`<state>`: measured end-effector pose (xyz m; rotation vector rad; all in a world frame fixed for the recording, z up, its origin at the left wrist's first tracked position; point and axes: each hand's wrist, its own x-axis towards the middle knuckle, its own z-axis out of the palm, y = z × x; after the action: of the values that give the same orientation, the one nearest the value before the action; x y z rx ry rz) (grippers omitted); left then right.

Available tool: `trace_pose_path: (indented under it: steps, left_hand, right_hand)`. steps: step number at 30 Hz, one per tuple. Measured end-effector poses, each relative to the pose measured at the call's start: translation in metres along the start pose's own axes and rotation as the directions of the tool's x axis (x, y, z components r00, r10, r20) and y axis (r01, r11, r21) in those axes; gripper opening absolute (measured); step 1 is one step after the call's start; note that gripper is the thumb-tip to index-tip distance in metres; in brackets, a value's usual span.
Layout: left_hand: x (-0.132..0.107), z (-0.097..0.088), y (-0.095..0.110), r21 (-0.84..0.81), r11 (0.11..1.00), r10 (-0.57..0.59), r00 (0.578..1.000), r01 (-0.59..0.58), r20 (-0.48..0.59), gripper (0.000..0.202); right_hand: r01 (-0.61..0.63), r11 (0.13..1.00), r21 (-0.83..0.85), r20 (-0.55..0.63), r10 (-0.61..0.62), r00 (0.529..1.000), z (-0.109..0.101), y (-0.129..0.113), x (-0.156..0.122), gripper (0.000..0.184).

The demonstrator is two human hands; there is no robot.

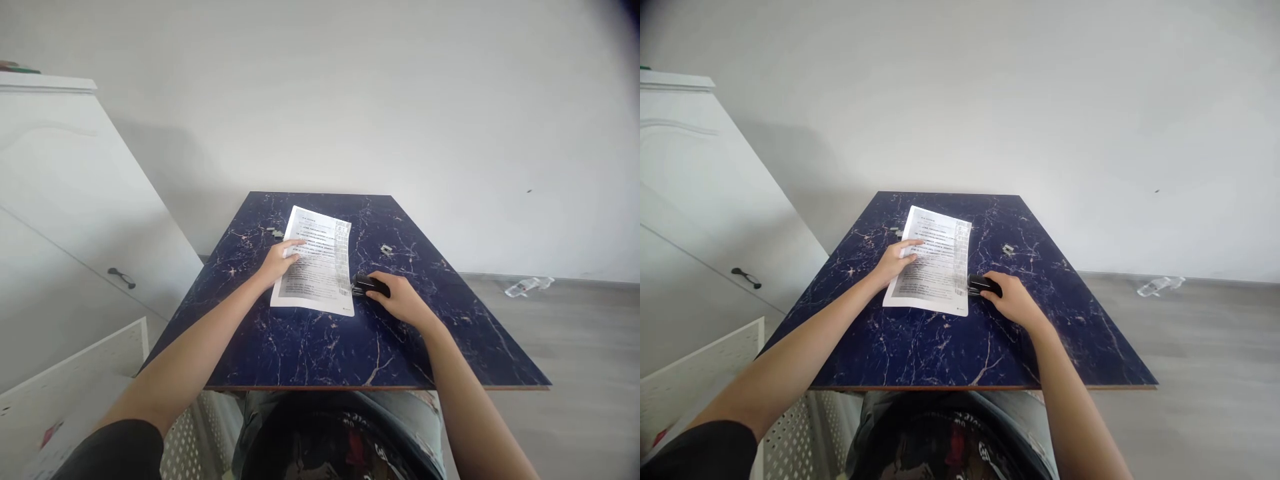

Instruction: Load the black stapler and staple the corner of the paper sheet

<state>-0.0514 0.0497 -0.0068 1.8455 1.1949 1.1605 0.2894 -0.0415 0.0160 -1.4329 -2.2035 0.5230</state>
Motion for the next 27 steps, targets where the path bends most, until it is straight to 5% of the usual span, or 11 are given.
trace_pose_path:
  steps: [8, 16, 22, 27]
  left_hand:
    - [-0.005, 0.012, 0.001, 0.034, 0.999, 0.027, 0.999, -0.028, 0.027, 0.04]
    - [-0.005, 0.022, 0.003, 0.049, 0.998, 0.048, 0.999, -0.048, 0.013, 0.038]
    - [-0.002, 0.026, 0.006, 0.066, 0.996, 0.063, 0.997, -0.067, 0.052, 0.038]
    - [-0.001, 0.027, 0.003, 0.071, 0.994, 0.077, 0.995, -0.081, 0.055, 0.039]
  right_hand:
    - [0.078, 0.996, 0.049, -0.065, -0.075, 0.995, 0.003, 0.0, -0.003, 0.033]
    - [-0.007, 0.996, -0.089, -0.329, -0.022, 0.944, 0.0, -0.015, 0.03, 0.029]
    - [-0.1, 0.936, -0.337, -0.172, 0.043, 0.984, 0.015, -0.034, 0.082, 0.032]
    - [-0.107, 0.897, -0.428, -0.054, 0.093, 0.994, 0.031, -0.034, 0.099, 0.032]
